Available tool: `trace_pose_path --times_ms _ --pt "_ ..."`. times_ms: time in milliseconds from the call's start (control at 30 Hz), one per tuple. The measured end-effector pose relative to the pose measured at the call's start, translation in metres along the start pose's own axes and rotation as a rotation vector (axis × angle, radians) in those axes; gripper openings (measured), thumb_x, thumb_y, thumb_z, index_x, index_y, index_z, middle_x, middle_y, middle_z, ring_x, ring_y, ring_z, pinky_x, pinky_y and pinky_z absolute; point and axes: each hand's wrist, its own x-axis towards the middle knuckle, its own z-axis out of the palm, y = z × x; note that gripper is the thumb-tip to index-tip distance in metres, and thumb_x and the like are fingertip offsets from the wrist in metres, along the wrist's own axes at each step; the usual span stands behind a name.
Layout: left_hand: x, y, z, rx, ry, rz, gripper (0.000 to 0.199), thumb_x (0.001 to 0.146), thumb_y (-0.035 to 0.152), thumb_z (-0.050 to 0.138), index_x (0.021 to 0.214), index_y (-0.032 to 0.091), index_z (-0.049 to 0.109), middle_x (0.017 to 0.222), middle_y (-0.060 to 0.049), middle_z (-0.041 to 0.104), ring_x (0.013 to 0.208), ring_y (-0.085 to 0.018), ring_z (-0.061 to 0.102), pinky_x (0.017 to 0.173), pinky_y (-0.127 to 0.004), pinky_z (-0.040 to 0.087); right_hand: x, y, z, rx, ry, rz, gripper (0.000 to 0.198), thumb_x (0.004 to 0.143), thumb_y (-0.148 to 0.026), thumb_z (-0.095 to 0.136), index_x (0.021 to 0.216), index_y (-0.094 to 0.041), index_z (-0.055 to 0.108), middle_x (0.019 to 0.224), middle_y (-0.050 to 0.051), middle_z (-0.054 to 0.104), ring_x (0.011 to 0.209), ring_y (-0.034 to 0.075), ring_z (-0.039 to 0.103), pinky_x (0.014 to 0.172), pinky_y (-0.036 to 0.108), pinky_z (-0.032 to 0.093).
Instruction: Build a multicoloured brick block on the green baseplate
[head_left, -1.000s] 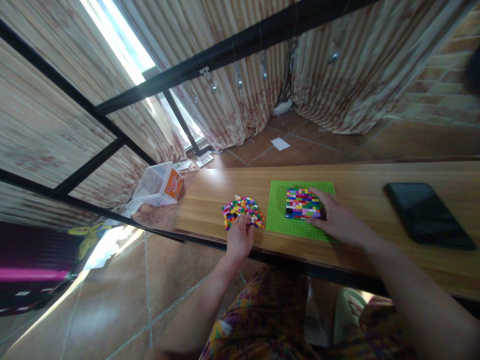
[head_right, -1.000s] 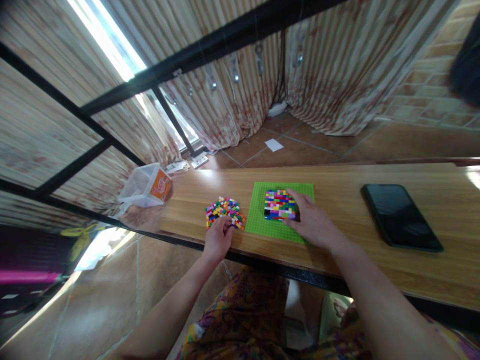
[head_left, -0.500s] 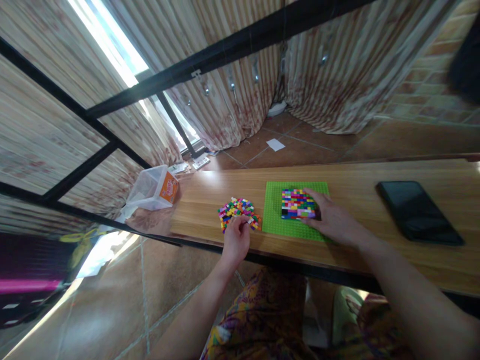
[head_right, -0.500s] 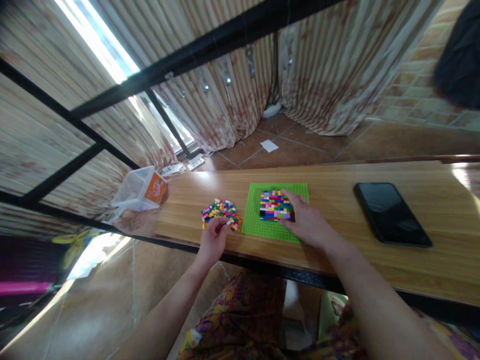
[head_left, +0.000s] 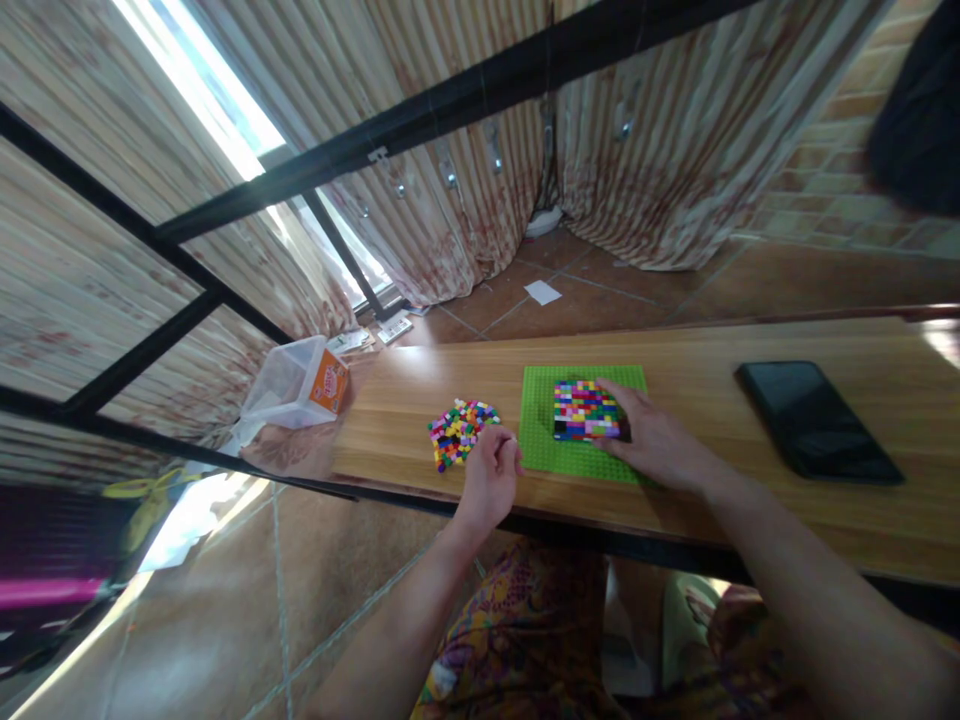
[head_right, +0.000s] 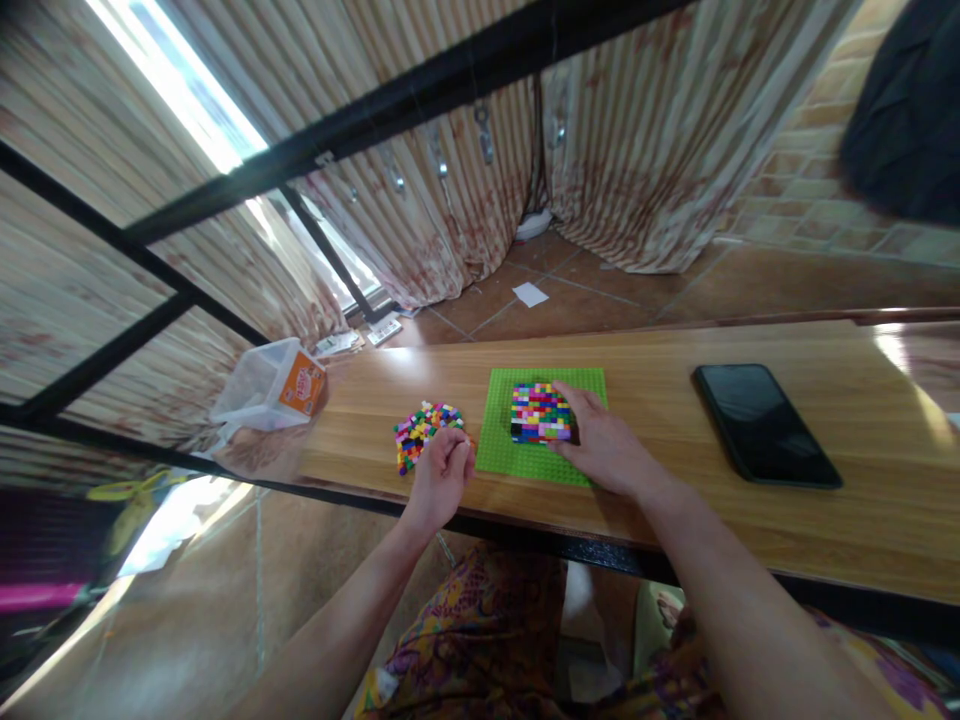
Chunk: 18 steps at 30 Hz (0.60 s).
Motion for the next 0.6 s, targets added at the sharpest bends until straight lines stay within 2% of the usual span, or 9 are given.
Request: trace_pose_path --times_ms 133,400,600 --pt "0.004 0.002 0.003 0.014 0.014 0.017 0.010 0.092 0.017 0.043 0.083 0.020 0.046 0.062 0.006 0.046 0.052 -0.009 0.047 0.054 -0.020 0.039 0.000 -0.001 0.000 -0.015 0.015 0.007 0.078 0.084 -0.041 0.064 0.153 -0.024 0.033 0.145 0.016 0.052 0.119 0.035 0.063 0.099 0.050 0.052" --pt "0.012 0.005 0.015 0.086 -0.006 0.054 0.014 0.091 0.016 0.044 0.078 0.020 0.048 0.063 0.005 0.047 0.052 -0.008 0.050 0.052 -0.019 0.040 0.000 -0.003 -0.002 -0.016 0.002 0.014 0.078 0.083 -0.039 0.064 0.152 -0.021 0.034 0.144 0.017 0.053 0.121 0.034 0.062 0.101 0.050 0.051" --pt "0.015 0.004 0.024 0.006 -0.034 0.000 0.007 0.092 0.019 0.044 0.088 0.021 0.050 0.060 0.007 0.046 0.046 -0.008 0.050 0.047 -0.018 0.039 0.000 -0.005 -0.002 -0.006 -0.012 0.021 0.078 0.083 -0.038 0.063 0.153 -0.020 0.033 0.147 0.018 0.051 0.123 0.034 0.060 0.103 0.049 0.050"
